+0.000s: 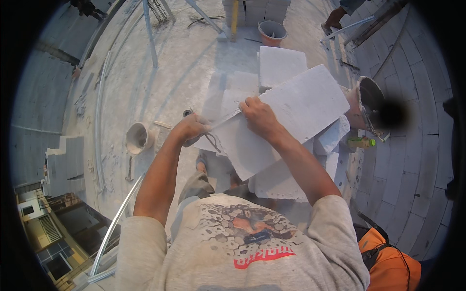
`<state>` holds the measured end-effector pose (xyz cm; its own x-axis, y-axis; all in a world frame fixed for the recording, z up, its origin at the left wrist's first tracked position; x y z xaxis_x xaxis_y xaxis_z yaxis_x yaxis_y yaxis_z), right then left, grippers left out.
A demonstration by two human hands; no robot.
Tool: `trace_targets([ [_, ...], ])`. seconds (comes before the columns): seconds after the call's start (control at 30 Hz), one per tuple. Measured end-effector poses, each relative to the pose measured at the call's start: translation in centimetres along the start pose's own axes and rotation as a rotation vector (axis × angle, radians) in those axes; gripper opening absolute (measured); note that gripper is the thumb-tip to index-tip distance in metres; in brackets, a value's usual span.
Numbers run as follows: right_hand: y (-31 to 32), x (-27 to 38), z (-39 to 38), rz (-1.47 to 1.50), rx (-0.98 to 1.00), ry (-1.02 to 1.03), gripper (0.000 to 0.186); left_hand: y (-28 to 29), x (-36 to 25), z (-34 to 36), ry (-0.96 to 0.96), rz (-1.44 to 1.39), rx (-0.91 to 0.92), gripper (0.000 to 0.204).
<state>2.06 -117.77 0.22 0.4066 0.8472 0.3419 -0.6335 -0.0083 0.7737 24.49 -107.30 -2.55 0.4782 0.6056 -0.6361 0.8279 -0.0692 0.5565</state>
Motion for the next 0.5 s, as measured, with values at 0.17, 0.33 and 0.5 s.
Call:
trace_targets([
  [0.17,0.4,0.2,-0.5,-0.004,-0.008,0.01,0.013,-0.5,-0.5,-1.1,0.077,-0.061,0.003,0.017],
  [0.33,1.4,0.3,-2.1,0.015,0.042,-0.006,0.013,-1.8,-0.7,-2.8,0.062,-0.095,-0.032,0.016],
  [0.5,2.6,0.4,-3.7,0.032,0.064,0.001,0.014,-3.7,-0.6,-4.7,0.058,0.021,-0.018,0.02],
])
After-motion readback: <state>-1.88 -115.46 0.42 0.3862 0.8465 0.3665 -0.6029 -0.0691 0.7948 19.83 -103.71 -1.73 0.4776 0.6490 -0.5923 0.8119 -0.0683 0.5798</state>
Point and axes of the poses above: each hand's wrist, its own z-axis towards the middle knuckle, its own y-axis out of the back of the hand, x = y × z, the point moved 3 cm from there along z, towards the middle knuckle, and after that the axes turned 13 degrees about -x, right-handed, at the moved point
